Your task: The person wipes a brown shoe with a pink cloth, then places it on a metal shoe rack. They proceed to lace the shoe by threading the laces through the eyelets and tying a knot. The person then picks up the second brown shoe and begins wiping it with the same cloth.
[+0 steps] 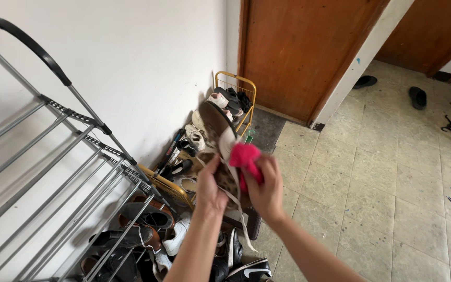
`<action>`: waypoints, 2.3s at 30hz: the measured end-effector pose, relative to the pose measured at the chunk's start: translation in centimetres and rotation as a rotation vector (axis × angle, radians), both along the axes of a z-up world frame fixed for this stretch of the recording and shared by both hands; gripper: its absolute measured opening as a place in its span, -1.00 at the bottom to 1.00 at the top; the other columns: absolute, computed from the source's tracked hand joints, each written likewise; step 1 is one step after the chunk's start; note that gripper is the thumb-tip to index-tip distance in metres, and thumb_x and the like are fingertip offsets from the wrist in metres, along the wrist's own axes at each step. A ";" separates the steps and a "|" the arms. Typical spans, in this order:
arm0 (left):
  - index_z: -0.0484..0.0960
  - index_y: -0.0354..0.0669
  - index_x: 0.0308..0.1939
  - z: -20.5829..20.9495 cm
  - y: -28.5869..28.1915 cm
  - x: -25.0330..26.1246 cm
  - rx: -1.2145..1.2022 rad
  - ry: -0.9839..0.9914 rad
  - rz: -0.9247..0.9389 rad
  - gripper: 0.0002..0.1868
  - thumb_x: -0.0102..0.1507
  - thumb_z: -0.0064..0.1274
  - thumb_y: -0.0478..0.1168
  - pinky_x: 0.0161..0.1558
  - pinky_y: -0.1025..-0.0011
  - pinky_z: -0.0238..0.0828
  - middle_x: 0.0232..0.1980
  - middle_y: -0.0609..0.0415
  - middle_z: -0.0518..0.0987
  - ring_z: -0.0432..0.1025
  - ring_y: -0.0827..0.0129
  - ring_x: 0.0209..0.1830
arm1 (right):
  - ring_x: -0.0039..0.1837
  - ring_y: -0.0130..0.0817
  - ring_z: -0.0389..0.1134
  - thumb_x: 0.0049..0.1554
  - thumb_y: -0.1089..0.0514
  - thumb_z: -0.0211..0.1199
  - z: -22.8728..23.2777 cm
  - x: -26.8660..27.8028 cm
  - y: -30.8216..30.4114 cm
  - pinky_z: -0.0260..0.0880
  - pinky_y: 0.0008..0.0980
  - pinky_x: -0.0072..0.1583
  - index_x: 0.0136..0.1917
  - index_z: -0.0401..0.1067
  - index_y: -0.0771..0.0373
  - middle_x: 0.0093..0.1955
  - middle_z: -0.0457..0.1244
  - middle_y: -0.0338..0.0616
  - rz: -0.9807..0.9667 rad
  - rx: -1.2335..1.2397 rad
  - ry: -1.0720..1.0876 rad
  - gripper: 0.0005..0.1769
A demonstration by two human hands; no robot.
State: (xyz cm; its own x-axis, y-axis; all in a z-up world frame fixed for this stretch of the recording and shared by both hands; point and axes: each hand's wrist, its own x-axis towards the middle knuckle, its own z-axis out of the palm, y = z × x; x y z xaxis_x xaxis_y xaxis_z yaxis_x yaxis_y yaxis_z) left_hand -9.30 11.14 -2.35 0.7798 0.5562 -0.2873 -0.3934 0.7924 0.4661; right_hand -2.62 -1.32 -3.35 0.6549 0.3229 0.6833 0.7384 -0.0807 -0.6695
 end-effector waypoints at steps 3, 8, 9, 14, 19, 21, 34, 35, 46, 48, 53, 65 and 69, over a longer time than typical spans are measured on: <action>0.49 -0.35 0.06 1.5 2.6 -0.1 -0.091 -0.124 0.036 -0.78 0.36 -0.03 -0.31 -0.07 0.23 0.61 -0.02 -0.12 0.66 0.58 0.20 -0.13 | 0.03 -0.23 0.44 0.07 0.31 0.33 -3.3 -2.9 -3.0 0.61 -0.34 -0.05 -0.11 0.45 0.32 0.15 0.30 0.01 0.129 -0.085 0.109 -0.89; 0.48 -0.39 0.09 3.3 5.0 -0.2 -0.155 -0.215 0.121 -0.75 0.38 -0.05 -0.29 -0.01 0.28 0.65 -0.01 -0.13 0.63 0.60 0.20 -0.06 | -0.02 -0.04 0.52 0.17 0.05 0.18 -5.2 -1.8 -5.1 0.58 -0.16 -0.06 0.13 0.45 0.27 0.11 0.40 0.11 0.180 -0.050 1.138 -0.67; 0.49 -0.40 0.10 3.5 5.1 0.0 -0.151 -0.224 0.115 -0.74 0.39 -0.05 -0.29 -0.01 0.30 0.65 -0.01 -0.13 0.63 0.60 0.21 -0.06 | 0.04 -0.01 0.52 0.19 0.00 0.14 -4.8 -1.4 -4.8 0.61 -0.14 0.00 0.17 0.41 0.29 0.08 0.43 0.26 0.201 0.108 1.246 -0.62; 0.49 -0.39 0.12 3.1 1.7 1.1 -0.138 -0.225 -0.005 -0.68 0.34 -0.02 -0.27 0.00 0.27 0.64 -0.01 -0.14 0.62 0.58 0.21 -0.06 | 0.14 -0.05 0.46 0.17 -0.44 -0.15 -2.3 -1.6 -2.2 0.49 -0.07 0.20 0.26 0.37 0.36 0.17 0.36 0.13 0.630 0.480 1.856 -0.15; 0.47 -0.34 0.19 2.6 0.2 1.1 0.199 -0.110 -0.038 -0.64 0.32 0.03 -0.29 0.04 0.26 0.60 0.08 -0.06 0.62 0.57 0.24 -0.02 | 0.00 -0.14 0.47 0.29 -0.29 -0.20 -2.5 -1.6 -0.3 0.55 -0.07 0.07 0.22 0.39 0.23 0.03 0.40 0.04 0.535 0.488 1.823 -0.36; 0.47 -0.21 0.21 2.5 -0.1 1.4 0.218 -0.033 -0.052 -0.61 0.29 0.03 -0.30 0.05 0.29 0.59 0.10 -0.02 0.62 0.58 0.27 0.00 | -0.15 -0.13 0.46 0.31 -0.24 -0.19 -3.3 -1.3 -0.2 0.57 -0.08 -0.05 0.17 0.41 0.27 -0.12 0.39 0.08 0.416 0.417 1.800 -0.39; 0.55 -0.33 0.00 -1.8 1.1 1.9 -0.023 0.168 -0.195 -0.77 0.31 -0.01 -0.28 -0.13 0.20 0.59 -0.08 -0.13 0.64 0.58 0.13 -0.19 | -0.35 -0.33 0.18 0.28 0.06 0.18 -0.9 -2.4 -4.1 0.28 -0.38 -0.33 0.07 0.45 0.23 -0.24 0.24 0.00 -0.068 0.182 0.704 -0.79; 0.55 -0.34 -0.02 -1.8 1.1 2.1 -0.117 0.135 -0.234 -0.76 0.32 -0.04 -0.24 -0.14 0.20 0.60 -0.11 -0.13 0.63 0.59 0.13 -0.21 | -0.23 -0.38 0.25 0.24 0.13 0.23 -1.2 -3.6 -3.7 0.37 -0.43 -0.23 0.06 0.44 0.22 -0.14 0.27 -0.05 -0.129 0.063 0.325 -0.84; 0.60 -0.29 0.01 0.1 -4.6 0.1 -0.074 0.279 -0.441 -0.76 0.31 -0.06 -0.31 -0.08 0.21 0.62 -0.12 -0.11 0.71 0.63 0.17 -0.21 | -0.12 -0.30 0.20 0.28 0.09 0.16 0.9 4.4 -1.5 0.30 -0.32 -0.10 -0.01 0.33 0.26 -0.11 0.18 -0.12 -0.410 -0.011 0.446 -0.81; 0.60 -0.29 -0.01 -0.1 -4.3 1.0 -0.080 0.293 -0.413 -0.77 0.30 -0.06 -0.29 -0.10 0.21 0.63 -0.15 -0.12 0.71 0.62 0.16 -0.25 | -0.11 -0.27 0.20 0.32 0.07 0.14 0.0 4.5 -1.4 0.31 -0.30 -0.08 -0.01 0.31 0.28 -0.08 0.18 -0.08 -0.421 -0.039 0.460 -0.79; 0.56 -0.34 -0.01 -1.2 -0.5 2.7 0.045 0.257 -0.333 -0.76 0.33 0.01 -0.24 -0.14 0.19 0.56 -0.17 -0.11 0.68 0.56 0.17 -0.27 | -0.05 -0.21 0.26 0.26 0.21 0.08 -6.8 -4.8 -3.7 0.36 -0.26 -0.04 0.02 0.28 0.30 -0.04 0.21 -0.03 -0.180 -0.108 0.158 -0.89; 0.47 -0.17 0.27 3.3 -1.6 3.0 0.064 0.276 -0.549 -0.43 0.30 -0.13 0.10 -0.12 0.13 0.61 0.09 -0.22 0.60 0.59 0.08 -0.05 | -0.06 -0.20 0.50 0.16 0.11 0.21 1.0 0.3 -9.6 0.58 -0.25 -0.20 0.11 0.49 0.16 0.20 0.28 -0.02 -0.273 0.093 0.633 -0.75; 0.47 -0.36 0.27 1.9 -5.6 3.8 0.291 0.250 -0.510 -0.52 0.44 0.01 -0.03 -0.30 0.27 0.51 -0.08 -0.16 0.59 0.45 0.08 -0.20 | 0.41 0.23 0.20 0.17 0.07 0.26 3.4 1.8 -6.6 0.25 0.20 0.33 0.14 0.48 0.00 0.43 0.19 0.05 -0.423 -0.319 -0.576 -0.75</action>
